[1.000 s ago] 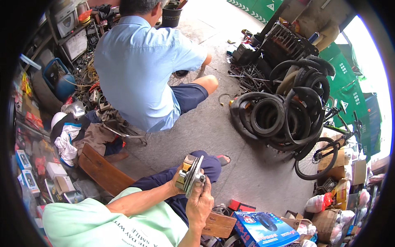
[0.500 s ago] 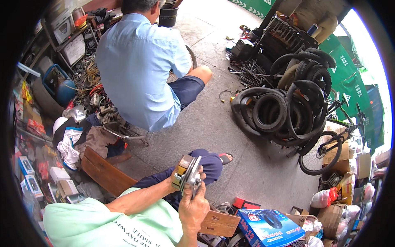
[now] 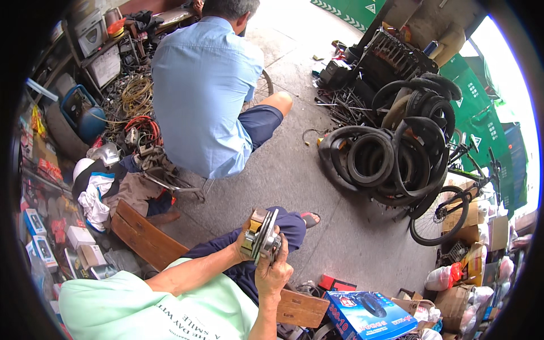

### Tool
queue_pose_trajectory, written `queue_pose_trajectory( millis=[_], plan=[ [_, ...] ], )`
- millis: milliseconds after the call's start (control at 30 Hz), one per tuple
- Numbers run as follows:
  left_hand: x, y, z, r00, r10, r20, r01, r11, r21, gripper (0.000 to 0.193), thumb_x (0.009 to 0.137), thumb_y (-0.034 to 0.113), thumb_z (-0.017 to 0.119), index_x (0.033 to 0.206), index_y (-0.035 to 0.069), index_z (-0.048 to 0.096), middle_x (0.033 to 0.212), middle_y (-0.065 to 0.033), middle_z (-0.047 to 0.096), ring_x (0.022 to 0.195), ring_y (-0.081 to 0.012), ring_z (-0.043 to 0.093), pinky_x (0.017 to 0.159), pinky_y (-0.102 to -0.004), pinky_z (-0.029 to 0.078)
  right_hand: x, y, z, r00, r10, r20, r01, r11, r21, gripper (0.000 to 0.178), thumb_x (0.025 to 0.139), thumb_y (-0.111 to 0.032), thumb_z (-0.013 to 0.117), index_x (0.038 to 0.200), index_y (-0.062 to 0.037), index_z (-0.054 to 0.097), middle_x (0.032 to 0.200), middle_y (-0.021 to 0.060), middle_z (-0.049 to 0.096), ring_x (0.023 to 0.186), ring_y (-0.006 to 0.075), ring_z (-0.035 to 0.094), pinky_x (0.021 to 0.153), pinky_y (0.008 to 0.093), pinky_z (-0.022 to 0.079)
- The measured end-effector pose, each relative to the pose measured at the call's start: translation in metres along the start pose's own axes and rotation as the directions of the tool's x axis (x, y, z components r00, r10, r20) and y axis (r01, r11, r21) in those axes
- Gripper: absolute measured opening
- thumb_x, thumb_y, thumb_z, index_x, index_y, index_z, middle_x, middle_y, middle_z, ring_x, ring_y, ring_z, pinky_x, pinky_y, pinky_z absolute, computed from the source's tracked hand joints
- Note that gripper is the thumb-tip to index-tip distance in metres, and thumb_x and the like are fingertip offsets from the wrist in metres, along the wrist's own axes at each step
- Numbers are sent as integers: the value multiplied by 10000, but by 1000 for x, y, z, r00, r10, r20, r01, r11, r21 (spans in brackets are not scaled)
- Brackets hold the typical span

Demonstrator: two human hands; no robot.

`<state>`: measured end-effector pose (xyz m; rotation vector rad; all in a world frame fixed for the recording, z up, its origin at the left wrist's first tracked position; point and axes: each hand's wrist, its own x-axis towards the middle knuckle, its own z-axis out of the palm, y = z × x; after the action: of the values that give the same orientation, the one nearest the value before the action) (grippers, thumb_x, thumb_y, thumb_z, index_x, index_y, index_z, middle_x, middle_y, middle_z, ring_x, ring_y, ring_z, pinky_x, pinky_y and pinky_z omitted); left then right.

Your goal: The person sits on the floor and holds a circular mechanical part, rotating it with both hands to view different sides. The person continues to turn and inspect the part throughout the clip without using any tools.

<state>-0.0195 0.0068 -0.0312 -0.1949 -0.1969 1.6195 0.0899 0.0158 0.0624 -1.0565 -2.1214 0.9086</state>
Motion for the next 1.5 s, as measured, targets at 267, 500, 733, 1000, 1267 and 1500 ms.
queue_pose_trajectory(
  millis=[267,500,733,1000,1267,1500],
  plan=[
    [-12,-8,-14,994,-82,-73,73,989,-128,603,855,628,585,1104,85,670,979,-110,703,939,-256,688,812,-437,597,-6,-31,-10,968,228,101,-227,974,-19,571,1019,-475,395,1292,10,522,806,159,681,662,196,650,592,328,490],
    [-1,-3,-38,995,-97,2,97,993,-67,643,804,597,674,1172,75,602,1075,-154,635,1075,-285,594,886,-436,553,-11,-66,-43,925,350,149,-312,922,-230,619,1017,-488,346,1254,56,526,778,246,663,731,421,667,645,477,489],
    [-1,-8,-28,991,-134,-7,134,991,-15,606,822,600,655,1098,63,609,981,-144,629,967,-257,604,785,-421,577,-14,-72,-46,908,403,115,-363,893,-265,713,978,-564,384,1146,102,574,712,266,617,725,448,631,654,483,453],
    [-1,-4,-12,989,-95,117,98,995,-22,590,816,552,684,1153,71,629,1005,-182,681,940,-278,671,828,-435,582,-28,-36,-16,985,175,11,-173,979,-113,708,966,-578,426,1272,57,491,685,188,656,592,355,675,498,423,487],
    [-3,-5,-18,997,-43,69,38,997,74,617,857,649,560,1082,76,609,1025,-101,627,1044,-254,618,871,-422,566,-12,22,7,982,-154,-113,156,988,13,639,987,-537,416,1295,15,505,749,134,686,601,265,685,511,355,503],
    [-12,-8,-28,980,-130,153,158,970,-187,526,905,477,584,1265,92,581,1199,-143,619,1090,-291,619,958,-470,528,-15,-2,1,1000,8,17,-8,1000,2,672,997,-559,349,1384,-19,449,712,145,674,575,267,679,495,360,489]
  ],
)
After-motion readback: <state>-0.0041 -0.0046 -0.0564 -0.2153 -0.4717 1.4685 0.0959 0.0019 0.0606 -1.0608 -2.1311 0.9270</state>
